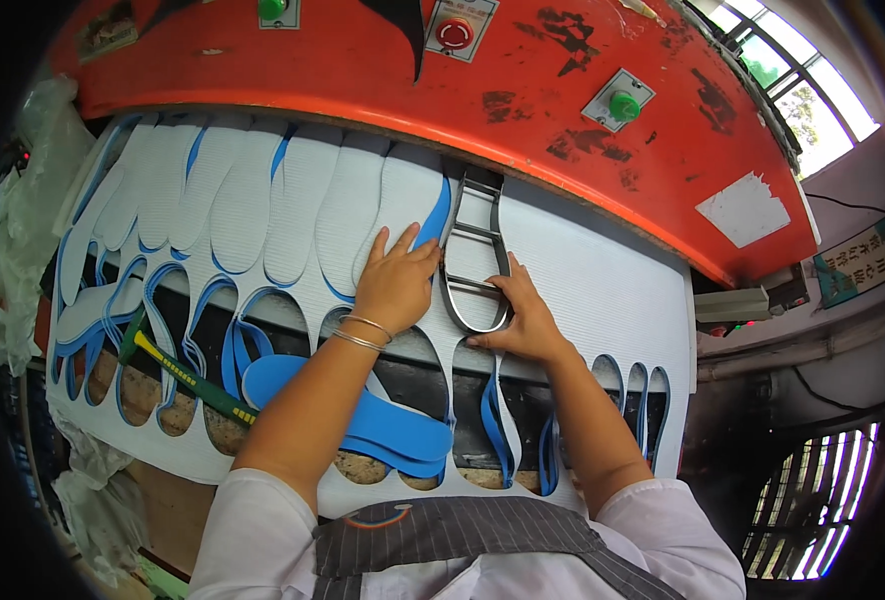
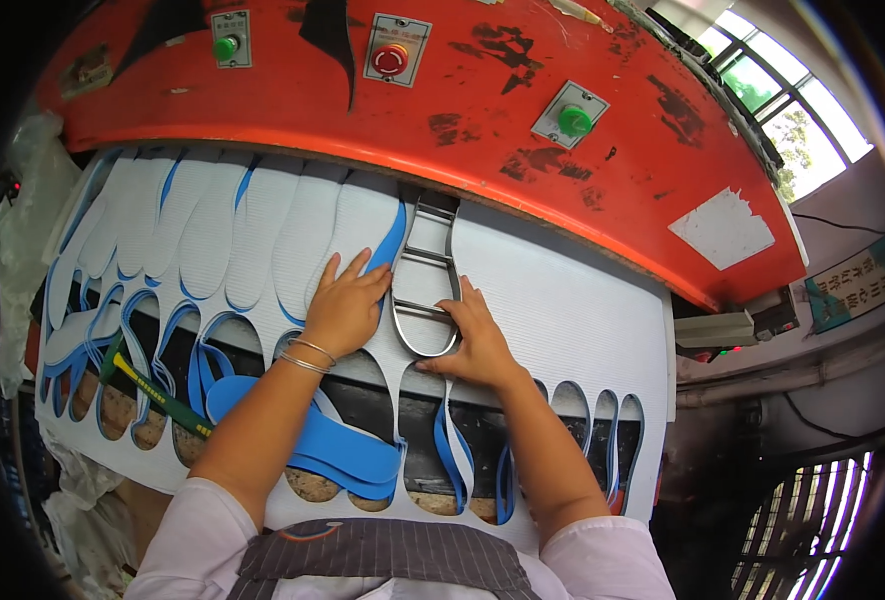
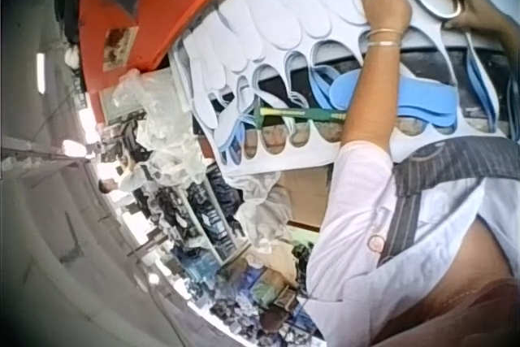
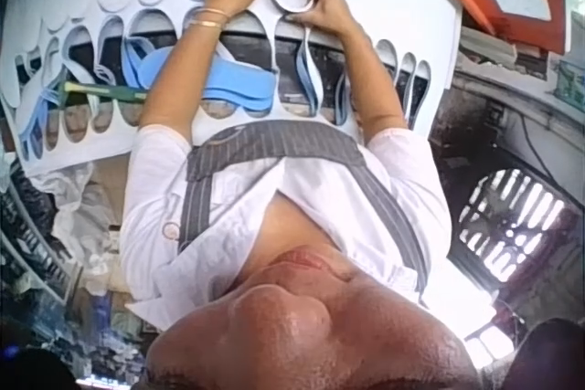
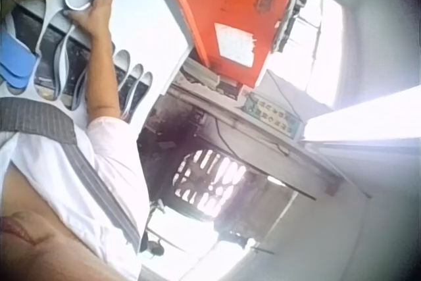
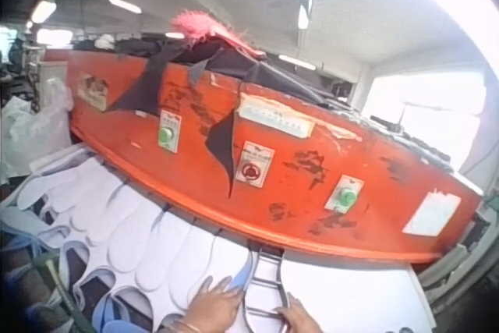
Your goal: Using an industrial press and a metal die to cut out shoe insole parts from a white material sheet.
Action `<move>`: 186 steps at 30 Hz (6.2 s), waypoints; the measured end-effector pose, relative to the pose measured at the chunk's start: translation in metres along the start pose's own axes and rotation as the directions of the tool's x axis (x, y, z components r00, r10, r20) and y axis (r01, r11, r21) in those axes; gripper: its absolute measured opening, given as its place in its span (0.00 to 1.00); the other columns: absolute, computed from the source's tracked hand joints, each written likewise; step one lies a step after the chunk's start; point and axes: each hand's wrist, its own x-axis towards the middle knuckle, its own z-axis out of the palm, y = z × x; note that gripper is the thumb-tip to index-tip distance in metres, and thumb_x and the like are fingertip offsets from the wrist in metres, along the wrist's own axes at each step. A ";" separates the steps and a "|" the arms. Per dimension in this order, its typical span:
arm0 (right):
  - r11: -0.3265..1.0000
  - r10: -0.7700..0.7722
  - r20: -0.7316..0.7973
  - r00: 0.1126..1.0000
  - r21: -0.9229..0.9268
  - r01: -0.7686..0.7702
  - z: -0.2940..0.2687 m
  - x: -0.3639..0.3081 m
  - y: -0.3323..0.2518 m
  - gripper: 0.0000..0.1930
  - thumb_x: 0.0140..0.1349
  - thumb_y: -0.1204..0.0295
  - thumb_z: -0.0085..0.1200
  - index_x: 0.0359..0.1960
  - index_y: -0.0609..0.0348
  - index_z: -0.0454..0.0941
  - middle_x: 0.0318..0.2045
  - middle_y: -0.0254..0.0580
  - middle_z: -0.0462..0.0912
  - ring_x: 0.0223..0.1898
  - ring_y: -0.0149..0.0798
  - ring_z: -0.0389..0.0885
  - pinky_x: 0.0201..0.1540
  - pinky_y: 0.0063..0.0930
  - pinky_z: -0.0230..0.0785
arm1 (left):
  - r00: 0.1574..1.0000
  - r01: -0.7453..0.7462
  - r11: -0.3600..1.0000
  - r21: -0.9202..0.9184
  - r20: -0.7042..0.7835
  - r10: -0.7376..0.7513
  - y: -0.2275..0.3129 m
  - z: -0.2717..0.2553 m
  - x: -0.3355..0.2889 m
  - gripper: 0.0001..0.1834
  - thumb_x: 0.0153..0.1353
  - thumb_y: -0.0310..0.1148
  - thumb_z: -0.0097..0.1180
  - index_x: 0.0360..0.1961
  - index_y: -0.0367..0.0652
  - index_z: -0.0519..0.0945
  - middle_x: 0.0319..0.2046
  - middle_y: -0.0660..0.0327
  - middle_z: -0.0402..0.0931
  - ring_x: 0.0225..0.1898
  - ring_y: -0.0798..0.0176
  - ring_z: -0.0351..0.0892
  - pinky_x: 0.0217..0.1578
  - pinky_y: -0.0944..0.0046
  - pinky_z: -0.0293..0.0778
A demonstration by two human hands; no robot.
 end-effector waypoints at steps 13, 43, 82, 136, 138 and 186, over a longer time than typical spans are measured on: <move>0.995 0.044 0.042 0.998 -0.089 -0.040 -0.050 -0.027 -0.025 0.54 0.36 0.53 0.77 0.67 0.53 0.62 0.68 0.71 0.53 0.71 0.65 0.50 0.72 0.48 0.46 | 0.985 0.080 0.929 -0.360 -0.113 -0.129 0.008 -0.014 0.007 0.23 0.58 0.25 0.51 0.57 0.44 0.77 0.60 0.53 0.72 0.67 0.53 0.63 0.68 0.54 0.56; 0.954 0.298 0.246 0.922 -0.112 -0.278 -0.121 -0.214 -0.105 0.25 0.63 0.49 0.52 0.43 0.62 0.80 0.39 0.59 0.82 0.44 0.57 0.80 0.47 0.46 0.71 | 0.903 0.127 0.991 0.035 0.409 -0.130 0.211 -0.124 -0.128 0.22 0.63 0.48 0.48 0.30 0.42 0.86 0.35 0.52 0.83 0.45 0.47 0.77 0.44 0.48 0.75; 0.875 -0.470 0.100 0.877 -0.079 0.478 -0.017 -0.105 -0.048 0.06 0.46 0.71 0.64 0.24 0.54 0.78 0.28 0.39 0.75 0.38 0.46 0.74 0.42 0.37 0.68 | 0.971 -0.239 0.876 -0.419 -0.088 0.222 0.111 -0.002 -0.109 0.10 0.53 0.38 0.65 0.27 0.44 0.78 0.29 0.58 0.72 0.33 0.51 0.73 0.35 0.55 0.70; 0.996 0.090 0.040 0.995 0.006 -0.091 -0.176 -0.256 0.178 0.46 0.35 0.42 0.73 0.49 0.69 0.76 0.65 0.79 0.52 0.69 0.69 0.52 0.70 0.47 0.49 | 0.987 0.118 0.933 0.339 0.062 -0.147 0.192 0.124 0.114 0.25 0.66 0.30 0.43 0.66 0.54 0.68 0.70 0.68 0.58 0.73 0.62 0.50 0.70 0.45 0.48; 0.997 0.053 0.031 0.998 0.059 -0.055 -0.170 -0.226 0.165 0.43 0.36 0.43 0.73 0.46 0.69 0.77 0.64 0.79 0.54 0.68 0.69 0.53 0.70 0.45 0.51 | 0.985 0.136 0.944 0.300 0.059 -0.161 0.185 0.120 0.112 0.25 0.66 0.30 0.42 0.65 0.53 0.69 0.70 0.67 0.58 0.73 0.61 0.49 0.70 0.45 0.48; 0.980 -0.199 -0.624 0.756 -0.119 0.159 -0.272 0.041 -0.043 0.09 0.58 0.71 0.62 0.33 0.57 0.72 0.25 0.39 0.79 0.23 0.41 0.79 0.23 0.32 0.71 | 0.219 0.329 0.865 -0.379 -0.860 -0.461 -0.006 -0.210 0.103 0.30 0.71 0.42 0.45 0.67 0.34 0.61 0.64 0.45 0.62 0.64 0.49 0.65 0.63 0.56 0.61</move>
